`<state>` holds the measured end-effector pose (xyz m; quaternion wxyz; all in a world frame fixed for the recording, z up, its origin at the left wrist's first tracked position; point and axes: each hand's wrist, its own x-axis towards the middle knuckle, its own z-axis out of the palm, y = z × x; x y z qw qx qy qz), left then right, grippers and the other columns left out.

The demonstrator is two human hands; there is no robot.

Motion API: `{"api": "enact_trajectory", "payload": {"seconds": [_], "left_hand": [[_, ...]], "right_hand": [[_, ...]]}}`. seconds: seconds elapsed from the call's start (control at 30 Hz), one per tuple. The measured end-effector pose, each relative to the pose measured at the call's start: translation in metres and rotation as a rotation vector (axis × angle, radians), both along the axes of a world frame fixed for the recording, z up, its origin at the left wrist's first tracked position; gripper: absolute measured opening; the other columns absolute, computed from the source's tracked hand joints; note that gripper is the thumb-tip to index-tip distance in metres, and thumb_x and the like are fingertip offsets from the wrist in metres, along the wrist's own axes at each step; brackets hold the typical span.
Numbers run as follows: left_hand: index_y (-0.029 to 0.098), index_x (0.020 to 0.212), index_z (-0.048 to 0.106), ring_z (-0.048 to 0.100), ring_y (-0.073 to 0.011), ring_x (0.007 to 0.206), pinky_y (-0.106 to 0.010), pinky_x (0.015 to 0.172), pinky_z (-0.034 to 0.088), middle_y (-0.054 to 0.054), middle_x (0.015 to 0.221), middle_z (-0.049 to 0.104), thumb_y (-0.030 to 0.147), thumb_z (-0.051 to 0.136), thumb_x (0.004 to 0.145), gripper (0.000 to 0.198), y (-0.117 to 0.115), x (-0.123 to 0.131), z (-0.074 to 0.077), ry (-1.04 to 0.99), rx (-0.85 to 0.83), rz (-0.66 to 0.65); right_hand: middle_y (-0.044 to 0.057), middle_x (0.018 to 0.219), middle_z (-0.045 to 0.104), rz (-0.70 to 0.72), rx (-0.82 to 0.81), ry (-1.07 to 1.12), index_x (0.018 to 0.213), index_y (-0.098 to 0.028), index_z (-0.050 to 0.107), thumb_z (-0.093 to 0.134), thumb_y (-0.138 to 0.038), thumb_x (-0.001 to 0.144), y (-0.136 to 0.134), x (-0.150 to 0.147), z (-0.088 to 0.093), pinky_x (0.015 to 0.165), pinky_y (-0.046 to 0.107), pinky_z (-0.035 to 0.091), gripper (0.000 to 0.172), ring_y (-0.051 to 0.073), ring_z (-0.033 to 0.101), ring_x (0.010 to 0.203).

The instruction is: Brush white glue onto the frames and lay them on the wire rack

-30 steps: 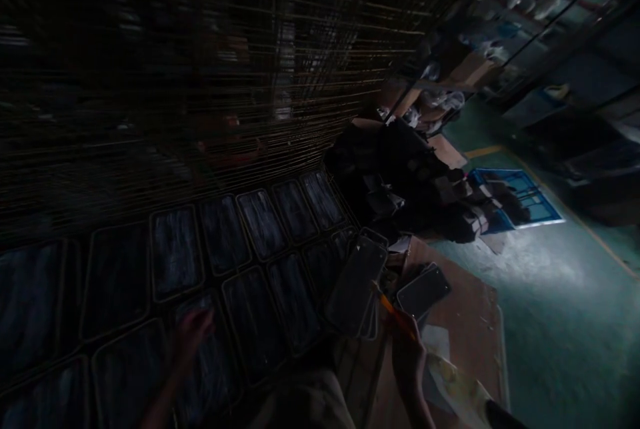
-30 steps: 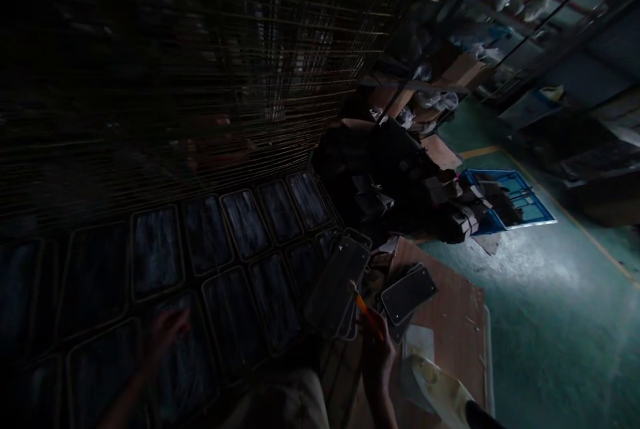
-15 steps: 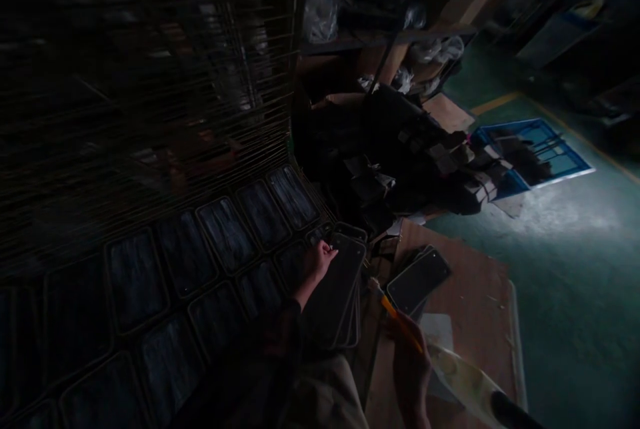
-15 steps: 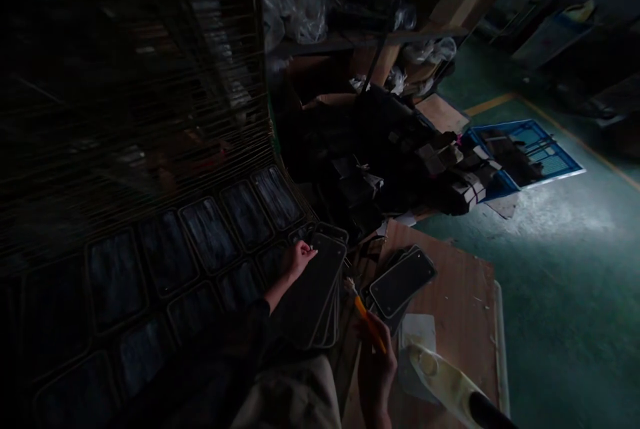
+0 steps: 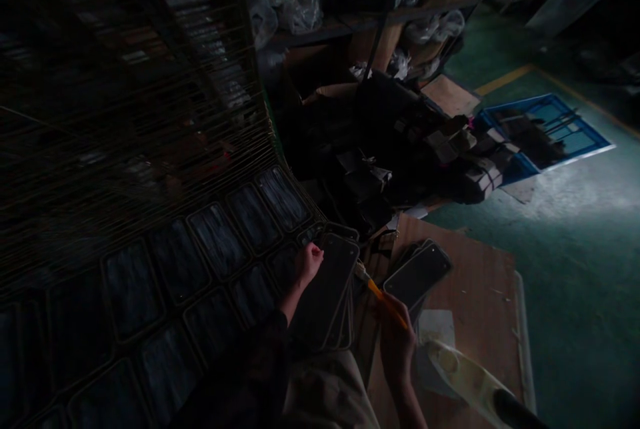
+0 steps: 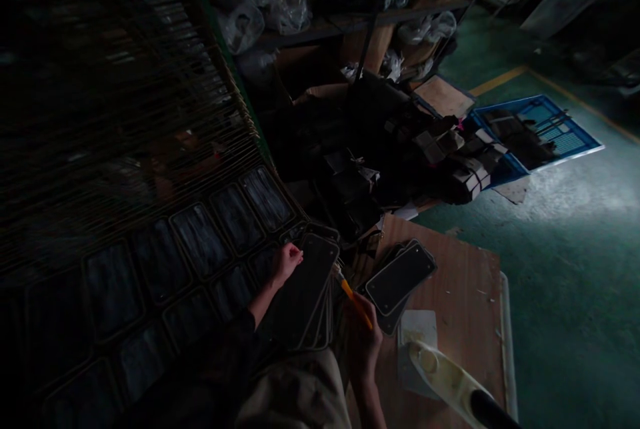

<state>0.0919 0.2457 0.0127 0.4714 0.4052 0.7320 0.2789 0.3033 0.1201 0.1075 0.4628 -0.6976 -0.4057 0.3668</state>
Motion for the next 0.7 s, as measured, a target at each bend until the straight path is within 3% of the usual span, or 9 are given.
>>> {"api": "enact_trajectory", "payload": {"seconds": [0.17,0.27,0.47,0.7], "left_hand": [[0.016,0.067,0.050,0.067,-0.0137,0.061,-0.028,0.062,0.056,0.000,0.065,0.065,0.038,0.079,0.063,0.036,-0.037,-0.014,0.018,-0.490,-0.026,0.298],[0.017,0.067,0.047,0.065,-0.0122,0.054,-0.026,0.057,0.055,0.003,0.061,0.062,0.038,0.085,0.053,0.046,-0.073,-0.030,0.025,-0.600,-0.092,0.406],[0.016,0.083,0.058,0.063,-0.0110,0.053,-0.021,0.049,0.050,0.003,0.063,0.064,0.041,0.080,0.058,0.042,-0.151,-0.060,0.034,-0.620,-0.222,0.368],[0.017,0.070,0.053,0.051,-0.0116,0.035,-0.021,0.035,0.037,0.005,0.042,0.052,0.061,0.063,0.069,0.045,-0.226,-0.078,0.029,-0.532,-0.336,0.326]], "right_hand": [[0.007,0.096,0.068,0.044,-0.006,0.015,0.108,-0.020,0.063,0.062,-0.040,0.080,0.005,-0.010,0.003,0.065,0.028,0.055,0.034,0.019,0.067,0.076],[0.007,0.096,0.068,0.062,-0.013,0.022,0.110,-0.020,0.062,0.063,-0.040,0.080,0.003,-0.014,0.003,0.066,0.028,0.055,0.037,0.019,0.066,0.077],[0.005,0.088,0.068,0.059,0.008,0.014,0.106,-0.019,0.064,0.063,-0.040,0.080,-0.003,-0.030,0.013,0.063,0.028,0.054,0.034,0.018,0.066,0.072],[0.006,0.091,0.069,0.081,0.014,0.005,0.110,-0.019,0.062,0.063,-0.041,0.081,-0.017,-0.044,0.013,0.061,0.028,0.055,0.036,0.018,0.067,0.072]]}}
